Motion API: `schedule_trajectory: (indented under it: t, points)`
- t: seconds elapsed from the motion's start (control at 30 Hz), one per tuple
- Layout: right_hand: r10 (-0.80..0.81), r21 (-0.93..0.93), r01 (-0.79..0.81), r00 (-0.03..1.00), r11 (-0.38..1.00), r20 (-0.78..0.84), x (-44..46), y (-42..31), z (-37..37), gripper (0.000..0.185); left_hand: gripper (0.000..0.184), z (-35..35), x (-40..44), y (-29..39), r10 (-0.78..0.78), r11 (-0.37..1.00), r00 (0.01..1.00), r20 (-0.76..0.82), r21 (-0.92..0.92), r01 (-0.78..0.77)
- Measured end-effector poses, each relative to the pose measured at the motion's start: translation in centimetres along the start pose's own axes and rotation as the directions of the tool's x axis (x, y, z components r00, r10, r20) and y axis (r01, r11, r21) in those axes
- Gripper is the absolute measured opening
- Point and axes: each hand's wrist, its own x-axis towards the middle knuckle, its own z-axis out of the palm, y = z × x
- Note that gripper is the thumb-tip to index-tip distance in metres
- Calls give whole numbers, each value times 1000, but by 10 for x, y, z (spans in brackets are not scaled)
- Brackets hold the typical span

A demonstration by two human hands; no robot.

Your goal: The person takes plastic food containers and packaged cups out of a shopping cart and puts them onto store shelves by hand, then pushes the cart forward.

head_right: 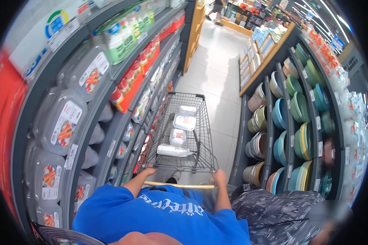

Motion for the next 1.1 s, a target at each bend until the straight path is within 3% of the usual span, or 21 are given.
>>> schedule_trajectory:
  t: [0.17,0.3,0.33,0.47,0.57,0.73,0.83,0.93,1.0,1.1]
  points:
    - [-10,-45,10,1000,999,-7,-20,-16,16,26,100,-17,-6,-19,-14,996,1000,7,89,14]
    - [-149,-27,153,983,988,111,-37,-9,33,40,103,-37,-34,-30,2,979,998,67,205,-16]
    - [-186,-17,189,974,982,127,-41,-6,41,54,104,-52,-60,-21,24,969,996,86,245,-44]
    - [-130,49,124,978,991,161,-81,-22,58,60,96,-56,-54,-59,134,912,991,6,390,-126]
    - [-126,31,124,986,992,111,-116,-34,76,62,99,-86,-83,-75,113,957,983,147,249,-147]
    - [-54,7,53,992,999,110,-150,-37,75,59,94,-33,-38,-150,32,887,993,117,454,-82]
    - [-60,25,58,993,998,107,-162,-36,81,59,94,-23,-25,-172,99,915,989,111,381,-135]
    - [-65,-9,66,995,998,75,-163,-37,83,60,95,-17,-15,-181,55,896,990,130,431,-107]
    - [-49,17,48,994,999,100,-163,-35,80,60,96,-2,10,-194,119,874,988,102,462,-153]
    - [-75,22,74,993,997,91,-164,-37,80,60,98,-18,-24,-169,123,873,981,152,454,-180]
